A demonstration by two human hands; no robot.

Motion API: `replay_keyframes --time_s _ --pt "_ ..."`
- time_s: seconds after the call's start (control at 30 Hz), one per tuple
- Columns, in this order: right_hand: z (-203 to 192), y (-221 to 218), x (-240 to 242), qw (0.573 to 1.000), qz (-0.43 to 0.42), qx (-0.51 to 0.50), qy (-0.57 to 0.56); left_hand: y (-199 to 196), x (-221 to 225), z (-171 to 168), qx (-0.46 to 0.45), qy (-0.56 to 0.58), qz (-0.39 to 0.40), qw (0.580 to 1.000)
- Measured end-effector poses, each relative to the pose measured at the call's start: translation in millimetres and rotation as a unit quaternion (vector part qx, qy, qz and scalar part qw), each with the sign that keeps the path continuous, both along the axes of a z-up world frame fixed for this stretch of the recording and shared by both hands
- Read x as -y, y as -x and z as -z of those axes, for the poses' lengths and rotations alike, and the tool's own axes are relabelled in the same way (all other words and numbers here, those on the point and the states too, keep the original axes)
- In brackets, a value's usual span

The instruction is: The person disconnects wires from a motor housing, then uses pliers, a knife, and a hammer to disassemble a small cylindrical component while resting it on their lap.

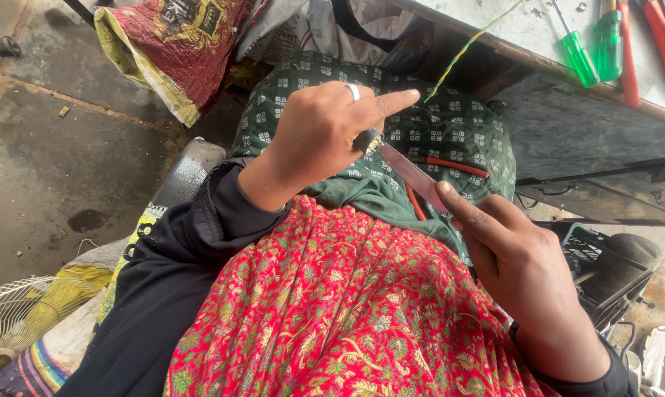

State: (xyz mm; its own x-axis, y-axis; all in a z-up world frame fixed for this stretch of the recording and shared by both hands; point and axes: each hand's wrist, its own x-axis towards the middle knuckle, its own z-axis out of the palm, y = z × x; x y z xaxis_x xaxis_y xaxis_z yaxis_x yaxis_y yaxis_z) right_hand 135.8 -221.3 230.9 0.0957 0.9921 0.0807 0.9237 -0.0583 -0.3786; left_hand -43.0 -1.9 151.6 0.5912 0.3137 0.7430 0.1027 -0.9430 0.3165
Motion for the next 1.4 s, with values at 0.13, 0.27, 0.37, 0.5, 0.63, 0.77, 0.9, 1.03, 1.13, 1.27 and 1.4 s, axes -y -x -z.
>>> replay_keyframes --time_s 0.13,0.27,0.37,0.5,0.63,0.77,0.9,1.03,1.13,1.27,1.4 --pt "-9 4 -3 0.999 -0.005 0.046 0.008 0 1 1 -0.025 -0.03 -0.022 0.999" --pt "-24 8 -6 0.995 0.001 0.084 0.048 -4 1 7 -0.076 -0.105 -0.05 0.99" --pt "-29 7 -9 0.986 0.014 0.124 0.114 -7 2 15 -0.067 -0.095 -0.006 0.993" --pt "-19 -6 -8 0.986 0.004 0.094 0.137 -13 7 26 -0.072 -0.075 0.033 0.994" --pt "3 -22 7 0.991 0.006 -0.002 0.135 -22 15 32 -0.031 0.071 0.137 0.988" --pt "40 -35 21 0.975 -0.043 -0.208 0.063 -30 26 29 0.005 0.27 0.187 0.945" --pt "42 -43 37 0.952 0.007 -0.305 -0.007 -25 18 21 0.072 0.281 0.189 0.938" --pt "29 -36 37 0.983 0.021 -0.182 0.002 -25 20 18 0.024 0.292 0.185 0.938" --pt "16 -27 31 0.991 0.017 -0.127 0.041 -25 21 20 0.001 0.268 0.17 0.948" --pt "4 -18 21 0.993 0.014 -0.1 0.065 -22 19 25 -0.023 0.211 0.156 0.965" --pt "-2 -12 12 0.989 0.047 -0.021 0.136 -25 18 37 -0.043 0.188 0.138 0.972"
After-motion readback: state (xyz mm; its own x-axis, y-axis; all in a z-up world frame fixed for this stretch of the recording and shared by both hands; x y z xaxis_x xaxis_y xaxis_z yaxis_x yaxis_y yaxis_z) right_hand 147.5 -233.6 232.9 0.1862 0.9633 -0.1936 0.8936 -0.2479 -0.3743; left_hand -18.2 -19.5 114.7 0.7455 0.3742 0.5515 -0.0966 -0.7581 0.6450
